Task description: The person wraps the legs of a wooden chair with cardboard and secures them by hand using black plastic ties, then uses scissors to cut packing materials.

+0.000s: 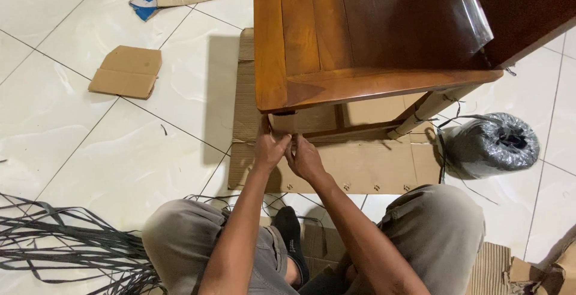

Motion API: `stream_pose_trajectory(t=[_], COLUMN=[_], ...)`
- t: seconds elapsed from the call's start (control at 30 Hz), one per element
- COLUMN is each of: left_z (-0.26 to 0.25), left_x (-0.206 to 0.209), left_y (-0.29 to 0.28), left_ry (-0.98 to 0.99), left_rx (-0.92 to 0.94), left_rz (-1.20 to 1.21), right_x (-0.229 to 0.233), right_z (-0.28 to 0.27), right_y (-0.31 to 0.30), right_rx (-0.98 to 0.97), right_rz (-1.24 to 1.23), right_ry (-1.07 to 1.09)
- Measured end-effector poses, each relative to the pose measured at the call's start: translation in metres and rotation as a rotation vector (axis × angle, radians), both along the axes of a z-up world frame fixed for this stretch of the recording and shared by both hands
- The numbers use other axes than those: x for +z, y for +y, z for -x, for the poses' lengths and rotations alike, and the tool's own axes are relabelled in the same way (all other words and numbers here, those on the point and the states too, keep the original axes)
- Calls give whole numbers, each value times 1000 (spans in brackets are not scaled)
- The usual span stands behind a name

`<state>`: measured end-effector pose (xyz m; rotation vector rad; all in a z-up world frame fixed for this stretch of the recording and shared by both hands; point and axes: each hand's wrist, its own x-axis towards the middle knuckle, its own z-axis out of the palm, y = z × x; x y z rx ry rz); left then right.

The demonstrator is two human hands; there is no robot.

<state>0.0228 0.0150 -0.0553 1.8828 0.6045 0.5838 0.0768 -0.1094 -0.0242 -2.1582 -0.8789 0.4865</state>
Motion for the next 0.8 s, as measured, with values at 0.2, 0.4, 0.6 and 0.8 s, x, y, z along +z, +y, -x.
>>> stream_pose_trajectory(t=[0.2,0.4,0.6,0.8], left_z=[-12,-48,-35,-37], left_x=[-8,-153,-134,-100], left_y=[14,48,35,28], left_ry=[450,-16,-140,-184], left_rx=[-31,-207,-190,-121], left_rz=[216,-1011,-513,62], right_x=[-30,-18,48,112], right_z=[-16,-18,-7,-11], right_y=[1,-6,-28,-38], right_rx=[34,-86,-575,-664], right_rz=[48,37,-607,-762], right_ry=[-58,-60,-72,64])
